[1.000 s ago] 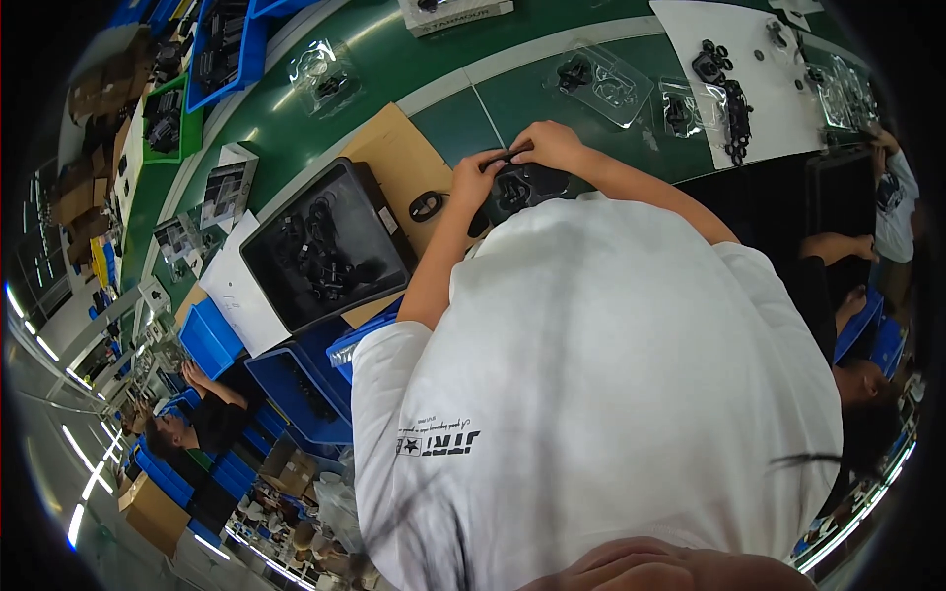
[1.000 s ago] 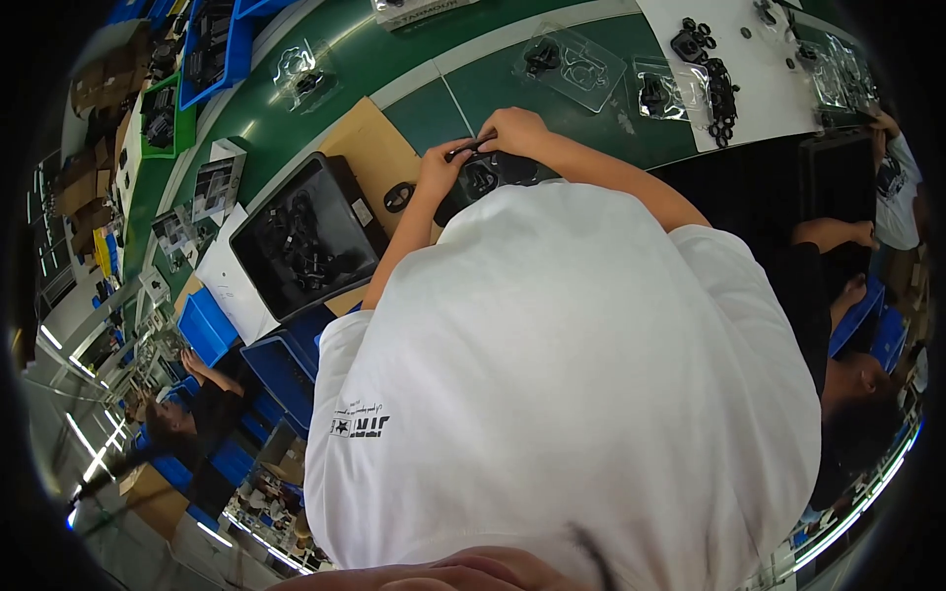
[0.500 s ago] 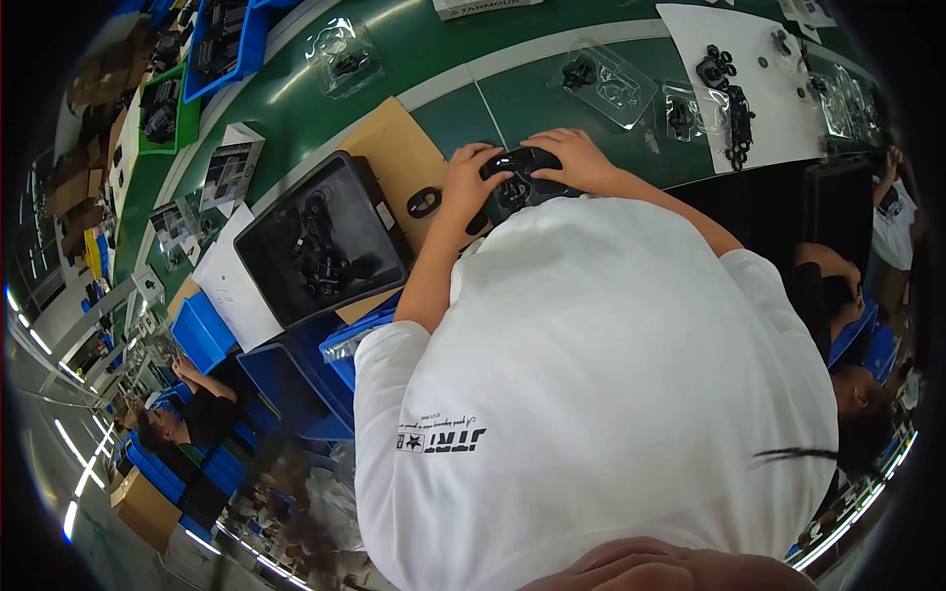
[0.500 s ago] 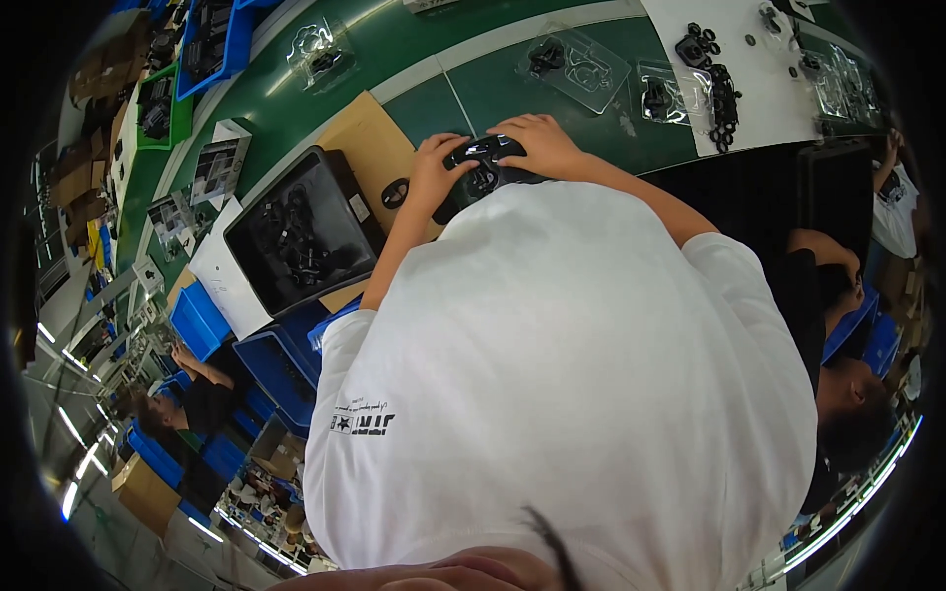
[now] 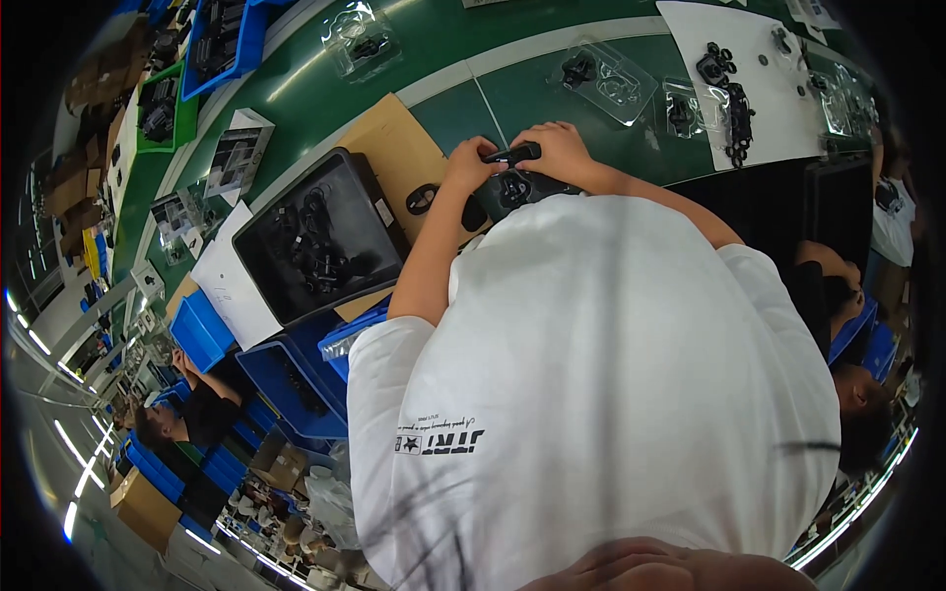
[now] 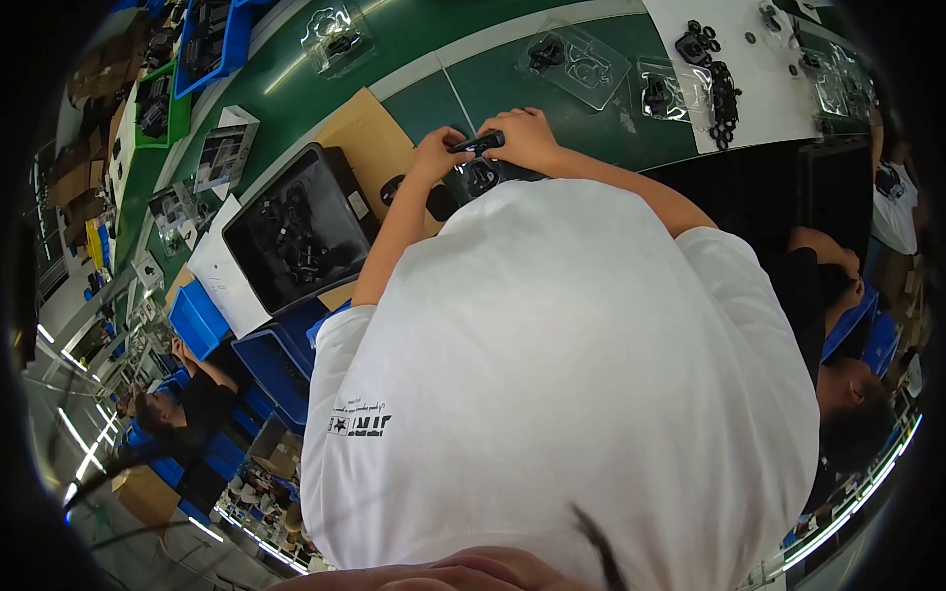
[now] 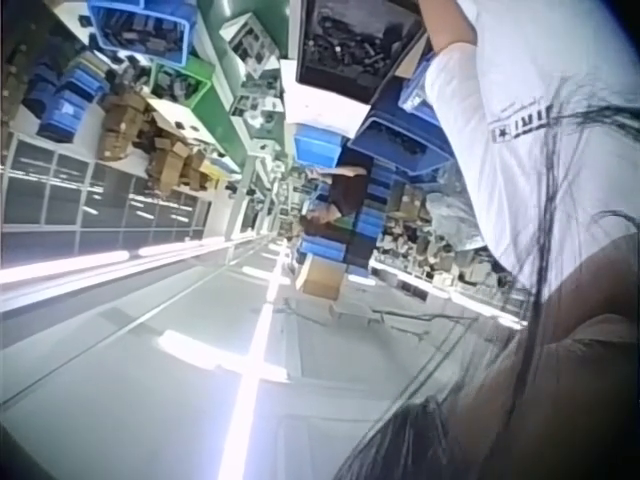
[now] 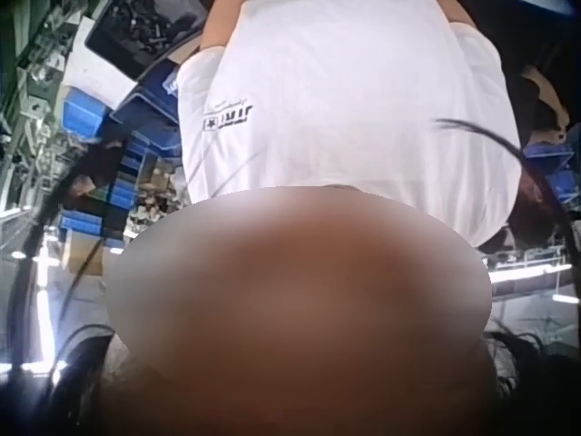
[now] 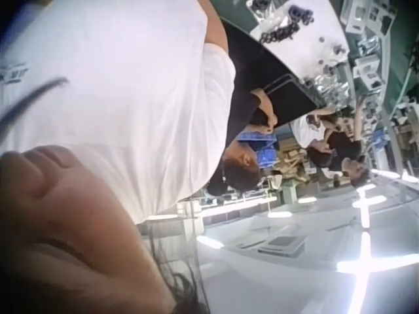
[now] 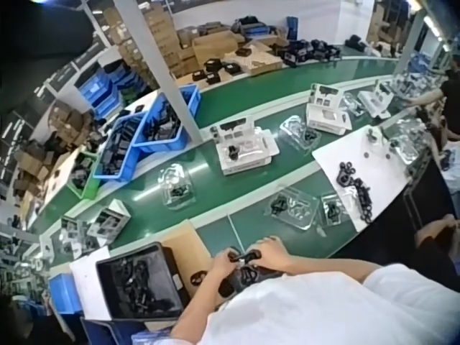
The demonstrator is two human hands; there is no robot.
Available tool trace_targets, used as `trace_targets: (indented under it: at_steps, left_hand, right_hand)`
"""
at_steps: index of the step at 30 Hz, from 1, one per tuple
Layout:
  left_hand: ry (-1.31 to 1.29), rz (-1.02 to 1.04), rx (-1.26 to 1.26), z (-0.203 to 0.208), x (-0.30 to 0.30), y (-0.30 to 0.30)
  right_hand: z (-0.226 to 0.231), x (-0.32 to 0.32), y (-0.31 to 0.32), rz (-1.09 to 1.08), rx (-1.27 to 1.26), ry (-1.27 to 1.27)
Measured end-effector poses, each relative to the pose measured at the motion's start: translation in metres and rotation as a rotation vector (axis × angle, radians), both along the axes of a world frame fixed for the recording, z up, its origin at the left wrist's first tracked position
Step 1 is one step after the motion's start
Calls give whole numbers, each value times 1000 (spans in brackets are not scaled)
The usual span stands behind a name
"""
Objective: The worker is picking up small electronic components and placing them into slots in plastic trays on an assembly line.
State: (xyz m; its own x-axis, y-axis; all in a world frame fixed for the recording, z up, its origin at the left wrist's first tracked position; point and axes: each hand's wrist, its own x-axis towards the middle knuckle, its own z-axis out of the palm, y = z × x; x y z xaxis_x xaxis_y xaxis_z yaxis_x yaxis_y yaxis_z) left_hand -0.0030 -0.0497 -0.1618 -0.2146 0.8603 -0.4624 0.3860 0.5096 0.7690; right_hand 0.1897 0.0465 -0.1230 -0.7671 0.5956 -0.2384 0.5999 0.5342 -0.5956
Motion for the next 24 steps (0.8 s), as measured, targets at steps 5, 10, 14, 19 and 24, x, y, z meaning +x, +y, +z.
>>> trace_targets:
  at_steps: [5,10,14,19,24]
  left_hand:
    - [153,-167,-87,3,3,13]
    - [185,-199,-198,3,11,17]
    - [280,-192,-210,8,16,23]
    - [90,-163,-185,-2,4,19]
    - [68,-74,-77,4,1,24]
  right_hand:
    - [-3,2,0,-25,30,43]
    - [11,-2,4,-41,-79,-33]
    - [22,-8,12,-123,-272,-117]
    - [15,-8,14,-39,-255,-193]
    - [-2,22,8,66,92,162]
